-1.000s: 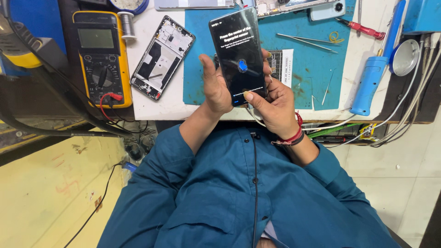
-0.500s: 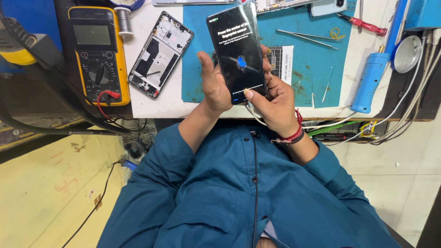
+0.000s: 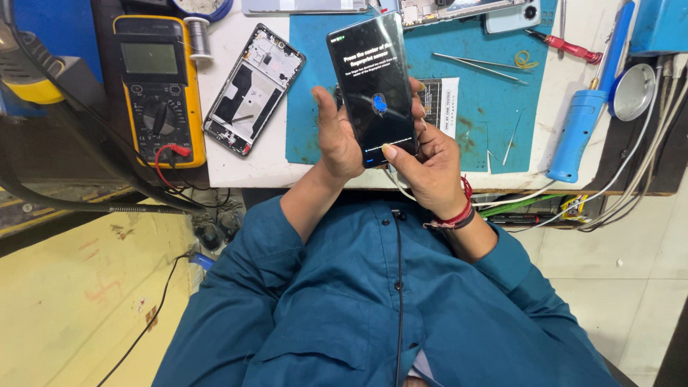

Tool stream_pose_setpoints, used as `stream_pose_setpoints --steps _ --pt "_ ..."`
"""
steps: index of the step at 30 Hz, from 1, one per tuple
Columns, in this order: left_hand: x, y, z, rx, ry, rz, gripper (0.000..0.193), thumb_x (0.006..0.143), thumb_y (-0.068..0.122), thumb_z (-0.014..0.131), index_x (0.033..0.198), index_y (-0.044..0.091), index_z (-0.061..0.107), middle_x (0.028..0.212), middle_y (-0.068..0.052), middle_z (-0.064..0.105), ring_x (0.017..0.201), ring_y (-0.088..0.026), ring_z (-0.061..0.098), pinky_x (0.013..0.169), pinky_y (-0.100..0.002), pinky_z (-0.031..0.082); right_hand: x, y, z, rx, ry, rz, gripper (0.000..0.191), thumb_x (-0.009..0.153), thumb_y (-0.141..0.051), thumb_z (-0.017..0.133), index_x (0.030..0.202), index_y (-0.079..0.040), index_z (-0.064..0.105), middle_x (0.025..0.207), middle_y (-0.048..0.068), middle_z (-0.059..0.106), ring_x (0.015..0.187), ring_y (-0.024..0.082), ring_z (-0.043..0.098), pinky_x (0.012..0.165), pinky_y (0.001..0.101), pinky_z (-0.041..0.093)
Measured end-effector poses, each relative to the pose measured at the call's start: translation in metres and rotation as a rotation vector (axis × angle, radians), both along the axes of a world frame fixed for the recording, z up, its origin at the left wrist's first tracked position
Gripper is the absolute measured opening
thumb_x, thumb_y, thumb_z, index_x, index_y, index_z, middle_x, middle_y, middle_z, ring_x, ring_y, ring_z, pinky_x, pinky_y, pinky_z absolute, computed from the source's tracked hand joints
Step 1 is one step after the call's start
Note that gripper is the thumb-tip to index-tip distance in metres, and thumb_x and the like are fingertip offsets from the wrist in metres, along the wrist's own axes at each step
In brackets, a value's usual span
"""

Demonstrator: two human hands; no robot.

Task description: The person solders a component on a disassembled smartphone motherboard using a soldering iron, then reassembles the phone by pressing the back cover into place. They power the phone on, navigate its settings, and enroll a fingerprint by repeatedly pressing the sensor, then secure a rubber band around the phone.

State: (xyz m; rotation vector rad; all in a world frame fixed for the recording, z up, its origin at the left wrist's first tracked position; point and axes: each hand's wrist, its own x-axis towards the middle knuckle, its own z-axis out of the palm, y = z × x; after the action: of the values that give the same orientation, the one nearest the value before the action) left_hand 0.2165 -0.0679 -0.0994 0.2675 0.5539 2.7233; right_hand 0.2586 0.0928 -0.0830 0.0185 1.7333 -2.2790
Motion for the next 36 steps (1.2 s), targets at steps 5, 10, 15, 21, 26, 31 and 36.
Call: stream_pose_setpoints --steps 5,10,15,21,26,31,36 --pt "-0.001 0.001 -0.001 0.003 0.005 -0.002 0.110 0.094 0.086 0.031 0.142 -0.011 0.048 0.119 -0.020 0.068 0.106 -0.023 0.072 0.096 -0.037 0.061 0.000 0.000 -0.001 0.014 -0.011 -0.012 0.021 0.100 0.003 0.069 0.120 0.004 0.065 0.107 0.004 0.070 0.090 0.004 0.063 0.079 0.0204 0.052" --pt "-0.001 0.000 -0.001 0.010 0.010 -0.008 0.109 0.095 0.086 0.030 0.142 -0.011 0.049 0.118 -0.019 0.068 0.105 -0.023 0.072 0.096 -0.036 0.061 -0.001 0.001 -0.001 0.022 -0.004 -0.003 0.022 0.099 0.002 0.068 0.120 0.003 0.065 0.108 0.004 0.071 0.091 0.004 0.064 0.080 0.0203 0.053" --pt "-0.002 0.000 -0.001 0.016 0.016 -0.011 0.109 0.094 0.086 0.030 0.141 -0.011 0.049 0.119 -0.019 0.068 0.106 -0.023 0.072 0.096 -0.036 0.061 0.000 0.001 -0.002 0.008 -0.004 -0.007 0.020 0.100 0.002 0.068 0.120 0.004 0.065 0.108 0.004 0.071 0.091 0.004 0.064 0.080 0.0204 0.053" --pt "-0.003 -0.001 -0.005 0.003 0.064 -0.046 0.114 0.090 0.090 0.034 0.145 -0.009 0.046 0.124 -0.019 0.066 0.110 -0.024 0.070 0.099 -0.038 0.060 -0.001 0.002 0.002 0.044 0.013 0.007 0.020 0.100 -0.001 0.070 0.119 0.004 0.065 0.105 0.005 0.071 0.089 0.006 0.065 0.080 0.0214 0.053" --pt "-0.003 0.000 -0.008 0.023 0.067 -0.084 0.120 0.084 0.093 0.038 0.149 -0.007 0.043 0.135 -0.020 0.060 0.123 -0.024 0.064 0.107 -0.041 0.056 0.000 0.001 0.008 0.017 0.005 0.002 0.023 0.100 -0.002 0.069 0.121 0.004 0.063 0.108 0.006 0.071 0.092 0.007 0.067 0.084 0.0231 0.055" --pt "-0.002 -0.001 -0.007 0.029 0.080 -0.080 0.122 0.082 0.094 0.038 0.151 -0.006 0.041 0.139 -0.020 0.057 0.127 -0.025 0.062 0.110 -0.042 0.055 -0.001 0.000 0.010 0.040 0.000 -0.006 0.022 0.100 -0.002 0.069 0.120 0.005 0.064 0.105 0.007 0.072 0.090 0.008 0.067 0.081 0.0233 0.055" --pt "-0.001 -0.002 -0.005 0.018 0.065 -0.076 0.120 0.081 0.093 0.038 0.150 -0.006 0.042 0.139 -0.019 0.058 0.125 -0.024 0.063 0.109 -0.041 0.055 0.001 0.001 0.008 0.038 -0.014 -0.010 0.018 0.100 -0.002 0.070 0.115 0.005 0.064 0.100 0.008 0.072 0.085 0.008 0.067 0.076 0.0232 0.055"
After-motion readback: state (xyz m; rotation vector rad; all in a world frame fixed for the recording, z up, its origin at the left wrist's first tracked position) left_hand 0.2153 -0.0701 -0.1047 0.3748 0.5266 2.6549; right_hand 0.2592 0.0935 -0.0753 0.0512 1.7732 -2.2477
